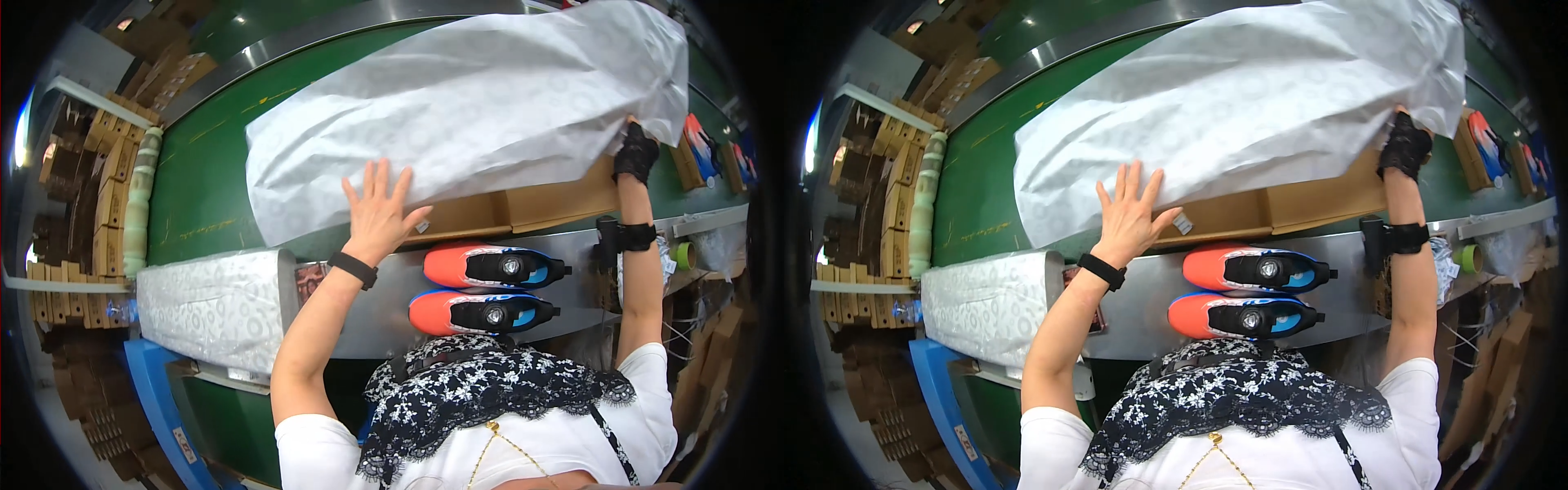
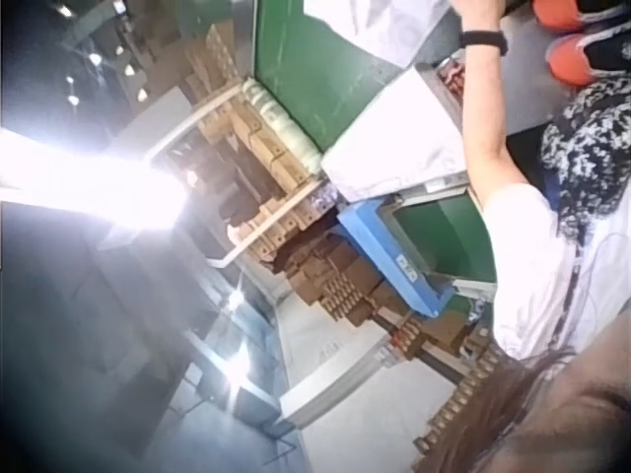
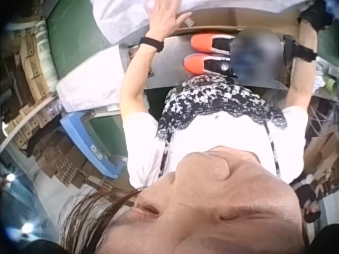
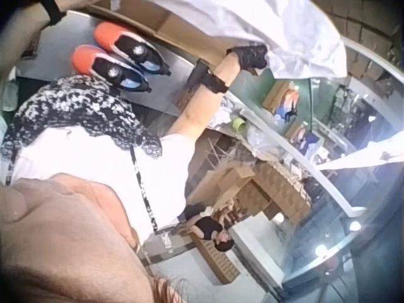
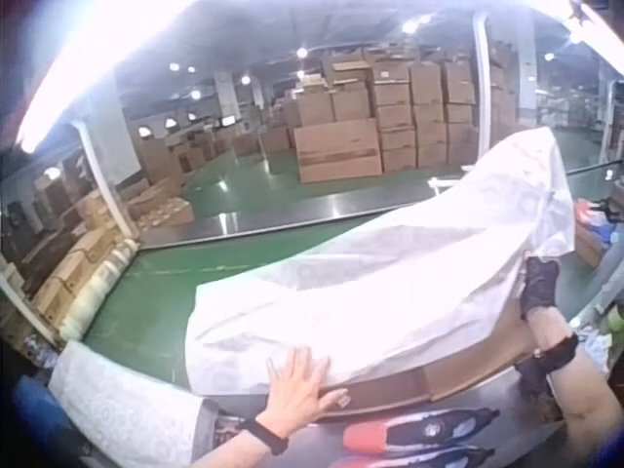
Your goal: Packing pairs of shoes into boxes with tissue paper and preparing them for transport on a conveyor belt.
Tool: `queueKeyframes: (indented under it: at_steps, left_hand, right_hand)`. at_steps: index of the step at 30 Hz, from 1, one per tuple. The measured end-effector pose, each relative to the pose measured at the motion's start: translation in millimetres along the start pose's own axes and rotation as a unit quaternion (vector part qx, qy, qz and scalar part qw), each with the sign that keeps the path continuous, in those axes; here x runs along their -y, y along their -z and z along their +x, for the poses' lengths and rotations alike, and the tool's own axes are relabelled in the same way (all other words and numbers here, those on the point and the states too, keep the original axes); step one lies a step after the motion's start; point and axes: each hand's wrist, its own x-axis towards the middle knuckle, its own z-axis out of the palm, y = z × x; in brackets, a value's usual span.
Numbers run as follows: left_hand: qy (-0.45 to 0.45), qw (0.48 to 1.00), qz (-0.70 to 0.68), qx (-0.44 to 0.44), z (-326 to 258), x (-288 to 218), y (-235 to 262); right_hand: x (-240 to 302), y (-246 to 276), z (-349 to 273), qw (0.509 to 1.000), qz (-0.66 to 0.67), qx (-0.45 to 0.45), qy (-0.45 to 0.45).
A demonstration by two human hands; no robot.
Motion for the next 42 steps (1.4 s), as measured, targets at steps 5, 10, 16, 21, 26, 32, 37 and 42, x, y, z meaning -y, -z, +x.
queueKeyframes:
  at_steps: [5, 10, 16, 21, 26, 32, 37, 42]
  left_hand:
    - [0.175, 0.979, -0.062, 0.086, 2.4, 42.5, -47.8]
    - [0.434, 0.896, -0.072, -0.058, -0.9, 91.9, -96.1]
    - [0.499, 0.432, -0.750, -0.036, -23.9, 129.0, -123.1]
    - [0.532, 0.529, -0.657, -0.074, -32.5, 101.2, -108.3]
    - [0.509, 0.677, -0.530, -0.034, -48.6, 107.5, -120.4]
    - [0.515, 0.602, -0.607, -0.063, -51.5, 106.0, -133.6]
    - [0.511, 0.558, -0.653, -0.047, -61.0, 93.7, -143.1]
    - [0.550, 0.546, -0.631, -0.026, -46.7, 42.2, -148.9]
  right_hand:
    - [-4.3, 40.1, 6.7, 0.987, -0.028, -0.019, -0.155]
    - [-31.7, 68.6, 12.6, 0.977, -0.027, -0.006, -0.214]
    - [-11.3, 69.8, 0.7, 0.980, -0.020, -0.025, -0.194]
    - [69.6, 68.6, -12.5, 0.929, -0.247, -0.107, 0.252]
    - [103.5, 34.6, -46.8, 0.772, -0.447, 0.419, 0.171]
    - [54.4, 71.9, -75.6, 0.813, -0.417, 0.384, 0.130]
    - [121.6, 121.8, -182.8, 0.669, -0.126, 0.682, 0.268]
    - [115.4, 154.5, -243.8, 0.601, -0.087, 0.626, 0.490]
